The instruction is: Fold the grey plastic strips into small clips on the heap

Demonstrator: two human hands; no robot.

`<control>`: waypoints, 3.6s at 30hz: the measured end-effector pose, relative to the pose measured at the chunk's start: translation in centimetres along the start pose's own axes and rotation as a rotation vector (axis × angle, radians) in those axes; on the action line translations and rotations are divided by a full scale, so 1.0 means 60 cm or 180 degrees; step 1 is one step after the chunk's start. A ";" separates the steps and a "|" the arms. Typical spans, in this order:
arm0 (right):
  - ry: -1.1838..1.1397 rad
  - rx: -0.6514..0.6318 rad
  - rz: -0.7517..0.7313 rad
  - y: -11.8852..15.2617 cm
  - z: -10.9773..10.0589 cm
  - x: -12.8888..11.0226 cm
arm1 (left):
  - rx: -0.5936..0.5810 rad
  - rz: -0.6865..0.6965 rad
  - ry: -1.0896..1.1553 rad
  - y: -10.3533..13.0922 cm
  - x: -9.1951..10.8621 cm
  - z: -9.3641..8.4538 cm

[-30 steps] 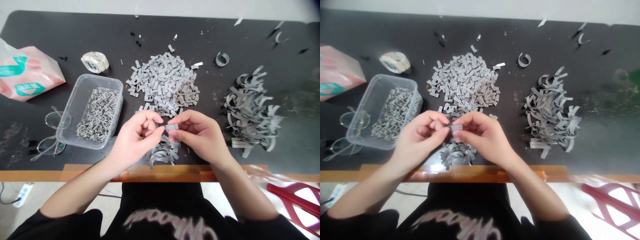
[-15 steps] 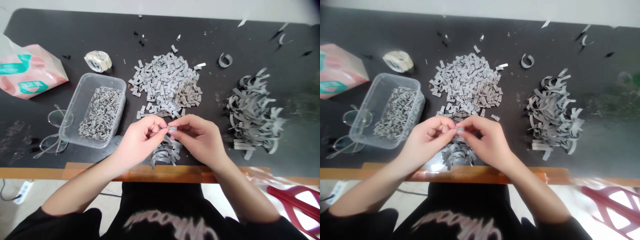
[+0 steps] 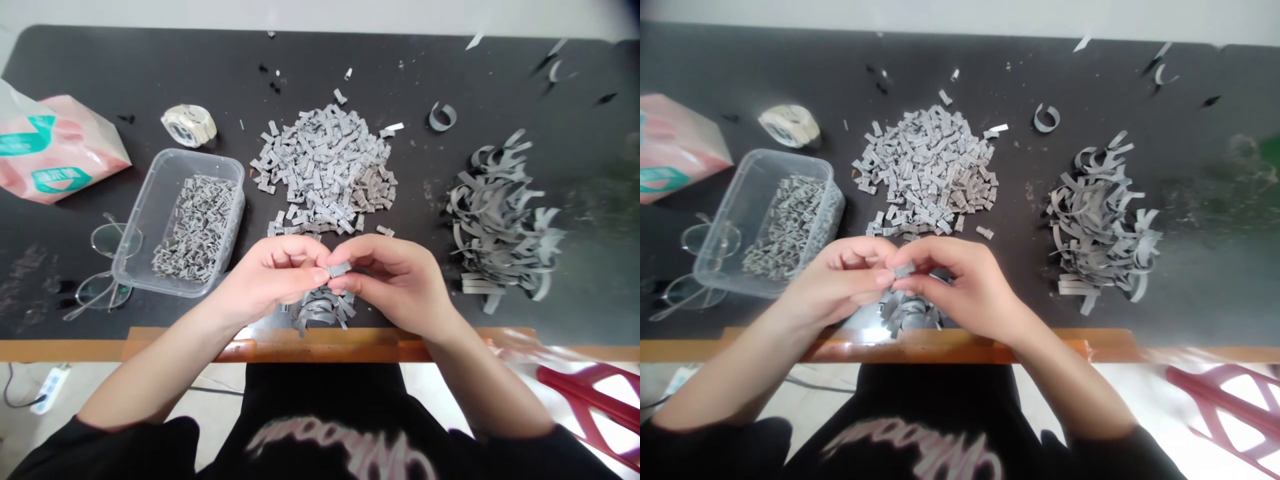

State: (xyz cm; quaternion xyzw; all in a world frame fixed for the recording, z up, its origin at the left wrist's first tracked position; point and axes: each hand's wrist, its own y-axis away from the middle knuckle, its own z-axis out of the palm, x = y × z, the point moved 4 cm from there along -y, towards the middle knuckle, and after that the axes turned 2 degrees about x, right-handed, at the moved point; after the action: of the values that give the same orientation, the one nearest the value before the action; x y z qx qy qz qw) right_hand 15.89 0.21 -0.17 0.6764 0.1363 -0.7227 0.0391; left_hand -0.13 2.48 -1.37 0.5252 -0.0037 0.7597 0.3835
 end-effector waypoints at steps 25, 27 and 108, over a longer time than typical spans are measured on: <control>-0.0098 0.0316 0.0238 -0.006 -0.001 0.006 | 0.0994 0.0923 -0.1714 0.023 0.023 0.012; -0.0103 0.0319 0.0349 -0.005 -0.001 0.009 | 0.1028 0.0857 -0.1718 0.024 0.023 0.012; 0.0770 0.0460 0.1137 -0.019 -0.011 0.047 | 0.0754 0.0741 -0.0981 -0.019 0.010 -0.014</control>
State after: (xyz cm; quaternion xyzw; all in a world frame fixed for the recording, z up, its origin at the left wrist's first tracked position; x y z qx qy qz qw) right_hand 16.01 1.80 -2.84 0.7726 -0.0341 -0.6259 0.1013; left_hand -0.23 3.96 -1.71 0.6724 -0.0336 0.7047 0.2238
